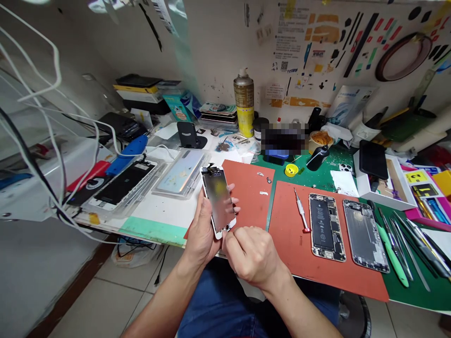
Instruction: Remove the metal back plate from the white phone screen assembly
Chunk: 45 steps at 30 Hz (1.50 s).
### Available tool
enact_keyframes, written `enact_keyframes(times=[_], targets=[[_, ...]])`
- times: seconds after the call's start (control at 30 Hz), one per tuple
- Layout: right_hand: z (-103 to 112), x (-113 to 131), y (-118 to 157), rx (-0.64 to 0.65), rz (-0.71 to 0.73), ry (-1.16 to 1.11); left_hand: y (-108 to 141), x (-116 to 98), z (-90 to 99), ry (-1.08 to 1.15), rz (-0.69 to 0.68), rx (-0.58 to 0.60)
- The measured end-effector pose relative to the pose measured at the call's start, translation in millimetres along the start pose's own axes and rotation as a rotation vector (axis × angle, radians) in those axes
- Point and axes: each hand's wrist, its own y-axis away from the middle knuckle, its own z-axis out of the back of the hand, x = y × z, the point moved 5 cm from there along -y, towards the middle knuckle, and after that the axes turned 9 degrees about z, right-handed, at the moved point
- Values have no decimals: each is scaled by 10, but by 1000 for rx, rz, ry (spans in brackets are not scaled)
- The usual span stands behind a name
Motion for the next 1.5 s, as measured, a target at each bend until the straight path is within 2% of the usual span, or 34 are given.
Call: enact_keyframes(times=[0.33, 0.57, 0.9, 1.23, 1.4, 1.5], targets=[[73, -32, -63, -46, -61, -83, 9, -13, -2, -34, 35, -18], [55, -64, -75, -26, -83, -79, 18, -25, -25, -36, 24, 6], [0, 6, -80, -8, -77, -30, -8, -14, -35, -25, 39, -14], [-51, 75, -42, -22, -6, 65, -2, -13, -38, 35, 36, -31], [10, -3, -94, -96, -93, -43, -35, 13, 20, 51, 105, -58], [76, -4, -151, -77, -142, -43, -51, 1, 0, 104, 186, -90]])
